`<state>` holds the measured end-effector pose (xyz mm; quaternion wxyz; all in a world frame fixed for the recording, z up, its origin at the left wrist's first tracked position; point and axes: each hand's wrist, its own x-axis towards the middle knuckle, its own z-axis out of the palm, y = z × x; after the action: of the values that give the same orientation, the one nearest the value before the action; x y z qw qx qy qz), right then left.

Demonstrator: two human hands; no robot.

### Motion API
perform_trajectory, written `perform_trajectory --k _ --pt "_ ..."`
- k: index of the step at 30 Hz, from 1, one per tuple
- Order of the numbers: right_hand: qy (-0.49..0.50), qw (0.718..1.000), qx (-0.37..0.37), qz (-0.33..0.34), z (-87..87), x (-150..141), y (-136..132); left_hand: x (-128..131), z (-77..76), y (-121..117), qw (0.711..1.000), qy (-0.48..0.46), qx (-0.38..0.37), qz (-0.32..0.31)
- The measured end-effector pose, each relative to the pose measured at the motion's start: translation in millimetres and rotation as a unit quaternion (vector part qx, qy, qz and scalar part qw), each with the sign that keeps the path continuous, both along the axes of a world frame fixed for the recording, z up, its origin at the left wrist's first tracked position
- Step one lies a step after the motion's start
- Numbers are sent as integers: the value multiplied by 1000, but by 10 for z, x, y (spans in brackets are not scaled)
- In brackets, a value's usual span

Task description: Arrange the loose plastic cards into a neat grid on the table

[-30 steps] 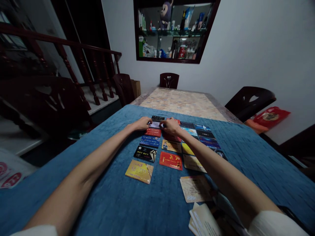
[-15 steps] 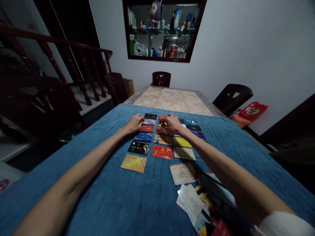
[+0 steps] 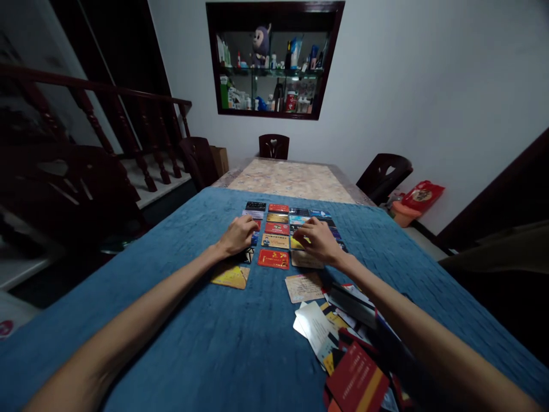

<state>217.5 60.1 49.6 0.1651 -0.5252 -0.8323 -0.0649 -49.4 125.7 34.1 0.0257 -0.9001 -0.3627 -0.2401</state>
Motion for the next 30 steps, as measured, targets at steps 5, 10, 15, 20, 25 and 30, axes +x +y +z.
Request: perform_trajectory --k 5,10,15,20,25,30 --pt "37 999 17 7 -139 130 -345 159 -24 -357 999 19 7 -28" --pt "48 999 13 15 -288 212 -643 321 -97 -730 997 29 -9 -69" --pt "51 998 17 12 -374 215 -848 474 -133 -1085 990 23 -42 -132" --pt "35 999 20 18 -395 204 -973 551 -135 -1308 979 28 -78 -185" --pt "33 999 2 34 -438 195 -1031 530 -186 -1327 977 53 -104 -181" --pt "36 999 -11 39 -476 178 -1056 497 -190 -1308 977 47 -113 -177"
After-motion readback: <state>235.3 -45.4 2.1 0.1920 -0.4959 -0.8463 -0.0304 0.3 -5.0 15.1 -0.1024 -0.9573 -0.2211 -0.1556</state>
